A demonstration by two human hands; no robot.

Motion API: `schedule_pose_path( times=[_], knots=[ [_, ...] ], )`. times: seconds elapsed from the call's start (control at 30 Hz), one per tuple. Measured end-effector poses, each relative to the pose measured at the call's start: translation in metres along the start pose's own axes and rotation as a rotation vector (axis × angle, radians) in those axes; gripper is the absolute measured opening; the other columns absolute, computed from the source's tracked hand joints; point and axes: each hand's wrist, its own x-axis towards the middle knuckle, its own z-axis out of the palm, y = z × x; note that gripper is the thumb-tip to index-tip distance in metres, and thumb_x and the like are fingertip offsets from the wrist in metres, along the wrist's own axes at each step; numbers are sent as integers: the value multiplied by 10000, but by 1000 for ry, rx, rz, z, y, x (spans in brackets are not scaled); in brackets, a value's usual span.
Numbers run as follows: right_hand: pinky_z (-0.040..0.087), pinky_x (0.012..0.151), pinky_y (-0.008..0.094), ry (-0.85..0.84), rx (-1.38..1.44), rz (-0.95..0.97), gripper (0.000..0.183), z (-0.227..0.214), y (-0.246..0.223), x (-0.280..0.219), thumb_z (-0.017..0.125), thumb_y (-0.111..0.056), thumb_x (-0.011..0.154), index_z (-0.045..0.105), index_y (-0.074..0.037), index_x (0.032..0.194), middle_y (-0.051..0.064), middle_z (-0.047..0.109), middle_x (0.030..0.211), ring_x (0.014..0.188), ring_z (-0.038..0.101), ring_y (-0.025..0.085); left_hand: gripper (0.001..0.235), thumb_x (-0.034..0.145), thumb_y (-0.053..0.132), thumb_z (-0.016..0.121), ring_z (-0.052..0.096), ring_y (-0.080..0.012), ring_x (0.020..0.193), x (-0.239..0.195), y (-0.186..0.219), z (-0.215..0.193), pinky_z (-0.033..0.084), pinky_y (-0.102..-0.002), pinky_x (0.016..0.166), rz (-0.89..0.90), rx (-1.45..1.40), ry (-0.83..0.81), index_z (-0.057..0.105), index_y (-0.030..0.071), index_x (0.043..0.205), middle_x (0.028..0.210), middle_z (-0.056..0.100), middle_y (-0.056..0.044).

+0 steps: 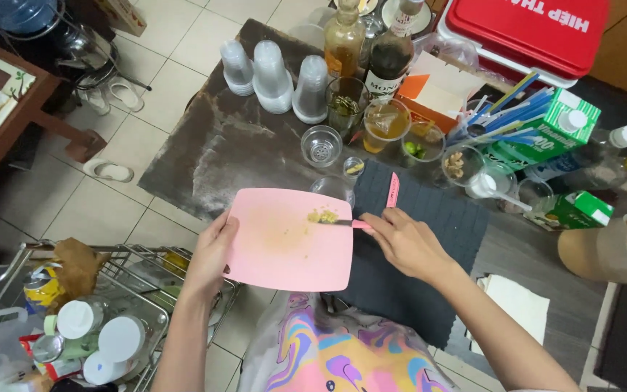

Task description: The person sits on the floor in front of a counter and uses a knife to chop ginger on a pink cutting board. After chopping, they scrape the ginger into a glass and wipe the cutting board with a cloth.

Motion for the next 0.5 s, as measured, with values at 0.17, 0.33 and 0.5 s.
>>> schedule_pose_path(
  times=[0.17,0.33,0.5],
  knots=[
    [570,592,311,48,23,36,358,-8,-7,6,391,-377,1071,631,-257,1309,62,594,846,797,636,216,471,1034,206,525,654,-237,460,-5,10,-2,500,-269,345,10,-19,-29,560,-40,1435,730,682,-198],
    [574,588,328,71,53,56,374,-14,-13,11,399,-380,1077,648,-207,1296,93,627,849,800,658,243,476,1035,198,526,686,-238,510,2,6,-6,541,-293,394,30,-25,-51,544,-49,1441,780,695,-202],
    [601,651,360,61,101,134,396,-18,-13,15,396,-367,1084,669,-161,1282,136,685,843,793,702,280,496,1040,195,501,686,-236,486,-11,24,2,545,-284,400,-3,-20,-106,515,-52,1470,763,692,-191]
  ],
)
